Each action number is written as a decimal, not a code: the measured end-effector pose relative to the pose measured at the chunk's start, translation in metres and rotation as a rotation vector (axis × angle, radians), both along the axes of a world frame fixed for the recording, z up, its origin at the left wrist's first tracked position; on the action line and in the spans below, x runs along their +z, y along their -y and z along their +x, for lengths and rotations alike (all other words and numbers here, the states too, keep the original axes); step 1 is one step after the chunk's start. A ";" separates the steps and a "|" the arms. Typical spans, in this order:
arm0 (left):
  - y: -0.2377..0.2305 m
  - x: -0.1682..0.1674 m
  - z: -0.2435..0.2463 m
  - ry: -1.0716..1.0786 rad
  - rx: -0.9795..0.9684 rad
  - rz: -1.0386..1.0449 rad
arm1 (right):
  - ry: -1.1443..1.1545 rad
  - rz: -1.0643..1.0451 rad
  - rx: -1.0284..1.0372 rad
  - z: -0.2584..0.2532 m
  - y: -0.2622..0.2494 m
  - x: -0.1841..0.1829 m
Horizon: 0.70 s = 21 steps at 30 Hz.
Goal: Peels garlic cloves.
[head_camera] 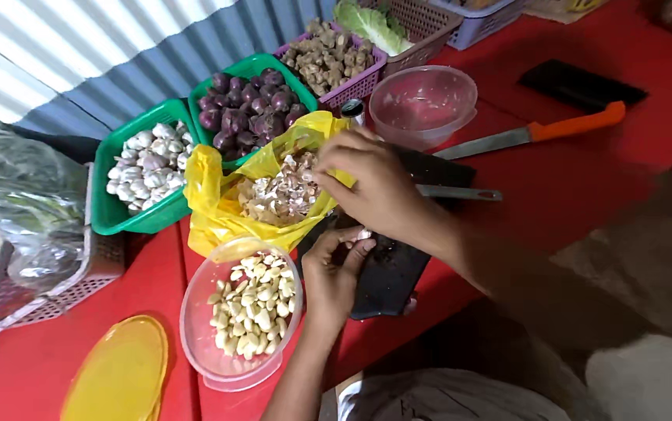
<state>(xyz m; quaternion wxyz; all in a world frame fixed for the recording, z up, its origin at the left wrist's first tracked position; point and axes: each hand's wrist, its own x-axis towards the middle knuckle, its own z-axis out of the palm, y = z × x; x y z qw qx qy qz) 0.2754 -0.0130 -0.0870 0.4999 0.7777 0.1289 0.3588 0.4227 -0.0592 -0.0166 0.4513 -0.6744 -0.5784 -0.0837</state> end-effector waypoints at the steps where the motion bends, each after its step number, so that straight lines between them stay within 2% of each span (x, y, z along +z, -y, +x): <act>1: 0.001 0.003 -0.001 0.051 -0.024 -0.085 | -0.113 0.014 0.022 -0.002 0.021 -0.007; 5: 0.007 0.010 -0.004 0.138 -0.050 -0.299 | -0.548 -0.077 0.061 -0.007 0.079 -0.038; 7: 0.011 0.010 -0.005 0.161 -0.071 -0.355 | -0.631 -0.097 0.062 -0.014 0.093 -0.043; 16: 0.015 0.013 -0.007 0.186 -0.076 -0.303 | -0.556 0.075 -0.092 -0.040 0.090 -0.049; 21: 0.011 0.018 -0.011 0.190 -0.061 -0.277 | -0.553 0.049 0.046 -0.032 0.081 -0.045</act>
